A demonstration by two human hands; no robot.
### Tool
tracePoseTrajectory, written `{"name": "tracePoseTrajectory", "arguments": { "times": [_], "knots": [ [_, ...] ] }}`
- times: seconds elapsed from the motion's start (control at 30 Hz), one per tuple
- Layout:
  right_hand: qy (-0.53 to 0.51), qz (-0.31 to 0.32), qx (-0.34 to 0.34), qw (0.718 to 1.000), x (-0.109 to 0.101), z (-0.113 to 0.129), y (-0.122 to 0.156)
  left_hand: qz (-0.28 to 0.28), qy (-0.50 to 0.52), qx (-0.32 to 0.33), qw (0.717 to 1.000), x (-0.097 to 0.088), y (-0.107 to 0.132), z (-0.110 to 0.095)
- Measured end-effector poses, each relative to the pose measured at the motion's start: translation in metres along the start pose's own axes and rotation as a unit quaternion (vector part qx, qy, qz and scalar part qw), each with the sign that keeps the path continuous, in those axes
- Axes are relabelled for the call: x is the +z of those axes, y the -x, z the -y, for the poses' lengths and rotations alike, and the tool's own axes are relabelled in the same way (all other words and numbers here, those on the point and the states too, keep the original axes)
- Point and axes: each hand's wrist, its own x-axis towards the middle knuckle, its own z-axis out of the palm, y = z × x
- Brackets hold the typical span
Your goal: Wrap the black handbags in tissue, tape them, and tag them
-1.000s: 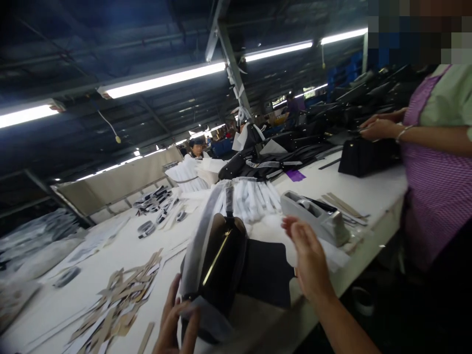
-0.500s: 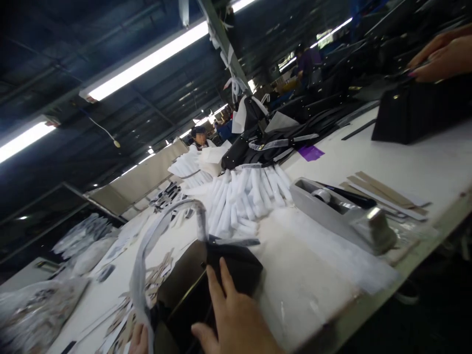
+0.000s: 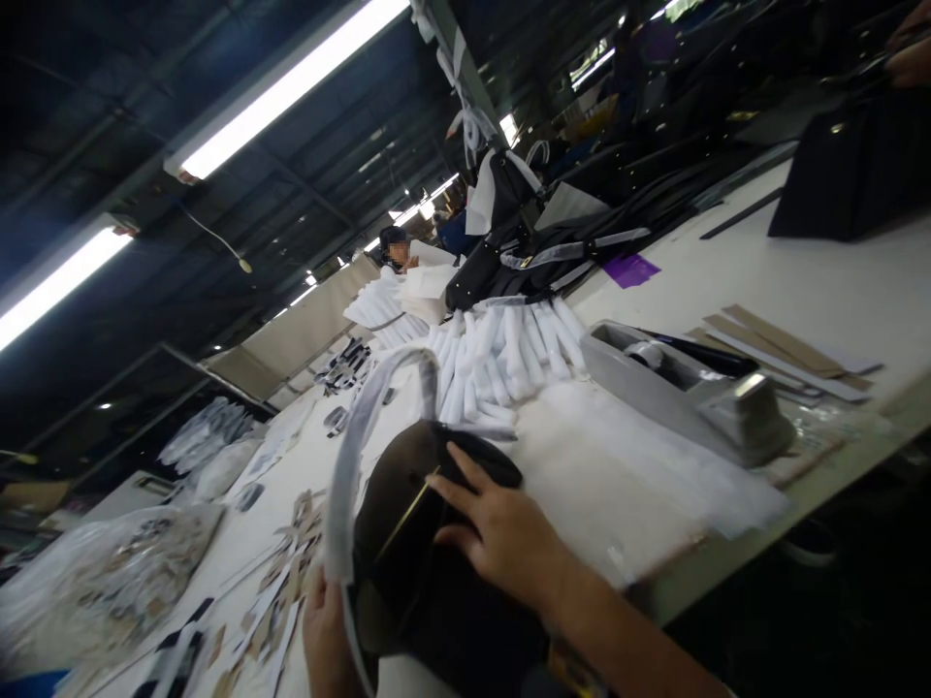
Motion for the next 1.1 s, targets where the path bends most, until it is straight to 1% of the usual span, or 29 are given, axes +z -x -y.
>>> {"name": "tracePoseTrajectory", "arguments": {
  "times": [0.03,0.1,0.17,0.23,0.3,0.37,0.4,0.47,0.57,0.6,0.67,0.73,0.8,0.83,0.9,0.93,1.0,1.03,1.07,1.1],
  "knots": [
    [0.016,-0.016,0.000,1.000,-0.007,-0.005,-0.003,0.005,0.009,-0.014,1.000,0.003,0.008,-0.008],
    [0.048,-0.065,-0.001,0.997,-0.020,-0.007,-0.005,0.017,0.069,-0.049,0.996,0.005,0.018,-0.021],
    [0.055,-0.125,-0.017,0.990,-0.031,0.004,0.002,0.021,0.136,-0.061,0.989,0.002,0.021,-0.029],
    [0.019,-0.183,-0.037,0.982,-0.044,0.028,0.015,0.021,0.179,-0.059,0.982,-0.006,0.020,-0.032],
    [-0.044,-0.226,-0.042,0.972,-0.056,0.059,0.029,0.019,0.198,-0.044,0.979,-0.016,0.019,-0.032],
    [-0.089,-0.248,-0.049,0.963,-0.064,0.088,0.040,0.023,0.206,-0.019,0.978,-0.025,0.020,-0.029],
    [-0.092,-0.248,-0.056,0.963,-0.065,0.098,0.043,0.031,0.209,-0.009,0.977,-0.029,0.022,-0.027],
    [-0.067,-0.230,-0.054,0.969,-0.060,0.108,0.043,0.053,0.214,-0.003,0.975,-0.033,0.026,-0.021],
    [-0.033,-0.164,0.010,0.986,-0.034,0.101,0.038,0.099,0.207,-0.013,0.973,-0.034,0.034,-0.010],
    [-0.041,-0.140,0.027,0.989,-0.023,0.098,0.036,0.110,0.206,-0.014,0.972,-0.033,0.036,-0.006],
    [-0.086,-0.109,0.029,0.990,-0.002,0.096,0.037,0.118,0.210,-0.011,0.970,-0.031,0.040,0.001],
    [-0.152,-0.112,0.014,0.982,0.016,0.105,0.038,0.106,0.220,-0.007,0.970,-0.028,0.043,0.006],
    [-0.216,-0.138,0.005,0.967,0.030,0.121,0.036,0.095,0.226,-0.007,0.970,-0.026,0.043,0.009],
    [-0.255,-0.154,0.005,0.955,0.035,0.128,0.032,0.093,0.228,-0.009,0.969,-0.026,0.043,0.010],
    [-0.362,-0.166,0.018,0.917,0.044,0.138,0.016,0.094,0.231,-0.013,0.968,-0.026,0.041,0.013],
    [-0.423,-0.154,0.032,0.892,0.048,0.139,0.004,0.094,0.233,-0.015,0.968,-0.027,0.040,0.014],
    [-0.521,-0.096,0.062,0.846,0.052,0.140,-0.022,0.090,0.236,-0.019,0.967,-0.029,0.040,0.018],
    [-0.545,-0.058,0.070,0.834,0.052,0.141,-0.036,0.088,0.238,-0.024,0.967,-0.029,0.040,0.020],
    [-0.551,-0.020,0.068,0.831,0.052,0.142,-0.050,0.091,0.240,-0.030,0.966,-0.029,0.042,0.022],
    [-0.546,0.014,0.057,0.836,0.051,0.145,-0.063,0.098,0.243,-0.037,0.964,-0.029,0.043,0.023]
  ]
}}
